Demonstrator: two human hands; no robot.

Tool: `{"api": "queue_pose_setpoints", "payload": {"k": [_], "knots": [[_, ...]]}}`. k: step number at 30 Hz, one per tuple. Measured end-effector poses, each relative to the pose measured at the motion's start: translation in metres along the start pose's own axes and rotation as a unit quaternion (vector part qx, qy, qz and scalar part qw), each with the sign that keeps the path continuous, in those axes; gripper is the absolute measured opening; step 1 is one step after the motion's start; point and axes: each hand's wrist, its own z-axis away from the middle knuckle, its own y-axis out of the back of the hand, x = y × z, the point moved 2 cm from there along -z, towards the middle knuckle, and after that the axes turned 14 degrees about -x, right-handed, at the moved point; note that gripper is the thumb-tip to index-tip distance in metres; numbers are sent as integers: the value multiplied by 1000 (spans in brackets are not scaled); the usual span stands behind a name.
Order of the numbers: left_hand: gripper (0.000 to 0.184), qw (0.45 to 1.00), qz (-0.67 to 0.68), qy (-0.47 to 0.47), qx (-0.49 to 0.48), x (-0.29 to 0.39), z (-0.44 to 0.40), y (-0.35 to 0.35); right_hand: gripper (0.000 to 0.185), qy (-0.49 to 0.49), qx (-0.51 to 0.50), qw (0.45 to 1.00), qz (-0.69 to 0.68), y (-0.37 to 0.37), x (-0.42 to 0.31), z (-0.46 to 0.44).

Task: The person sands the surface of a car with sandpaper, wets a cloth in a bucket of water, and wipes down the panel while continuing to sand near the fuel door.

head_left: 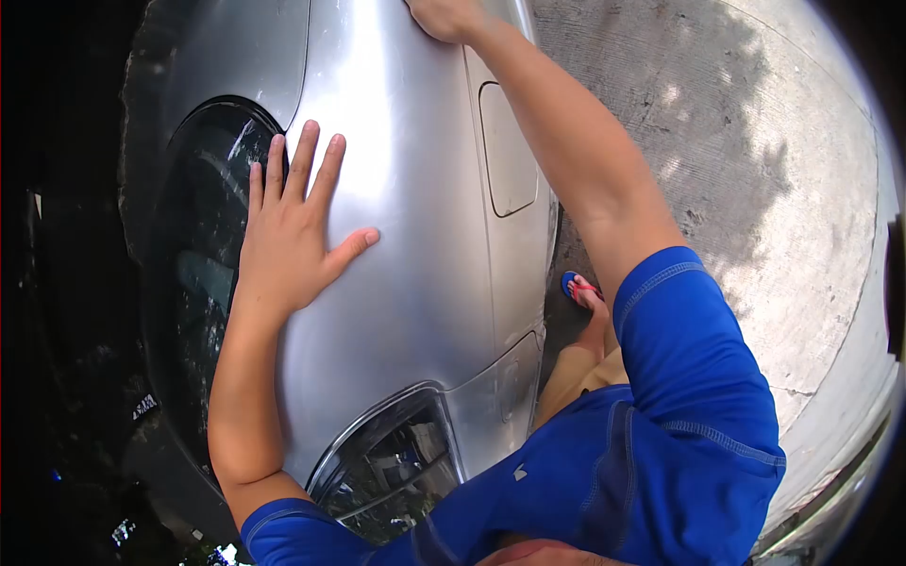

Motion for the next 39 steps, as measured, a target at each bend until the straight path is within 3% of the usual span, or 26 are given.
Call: {"api": "queue_pose_setpoints", "payload": {"k": [1, 3, 5, 7, 10, 12, 14, 18, 20, 23, 25, 27, 32, 33, 37, 39], "knots": [[102, 1000, 1, -7, -4, -4, -1, 1, 84, 2, 35, 999, 38, -5, 4, -9], [103, 1000, 17, -17, -7, -5, -1, 0, 82, 15, -65, 998, 9, -4, -24, 41], [103, 999, 25, -18, -10, -4, 0, 1, 92, 81, 20, 996, 35, -73, -72, 186], [102, 999, 28, -12, -11, -3, 0, 3, 100, 47, -96, 994, -29, -140, -113, 336], [98, 1000, 24, -14, -13, -5, -8, 5, 101, 46, -82, 995, -18, -124, -100, 306], [95, 999, 30, -11, -13, -4, -3, 2, 100, 66, 66, 995, 41, -66, -57, 153], [93, 1000, 18, -7, 7, -5, -5, -1, 93, 26, 58, 995, 82, -11, -29, 31], [87, 1000, 11, -17, -1, -3, -1, -3, 102, 71, 36, 995, 54, -74, -70, 180], [82, 1000, -1, -16, -1, -6, -3, -2, 114, 40, -88, 994, -40, -139, -112, 333], [80, 1000, -5, -10, -16, -4, -5, -1, 114, 29, -76, 997, -14, -128, -106, 314], [80, 1000, -14, -10, -23, -5, -3, -3, 115, 67, 52, 995, 52, -68, -64, 171], [82, 1000, -13, -8, -4, -2, -6, -1, 98, 11, 39, 988, 151, -22, -47, 65], [82, 1000, -14, -12, -11, 0, -4, -3, 111, 74, 14, 996, 47, -83, -92, 212], [81, 1000, -16, -2, -20, -1, -5, -3, 113, 62, -80, 995, 16, -110, -118, 288], [82, 1000, -19, -16, -7, 1, -6, -1, 113, 41, -91, 995, -5, -121, -115, 308], [82, 1000, -18, -13, -11, -1, 0, -3, 109, 113, 90, 988, 56, -67, -74, 161]]}}
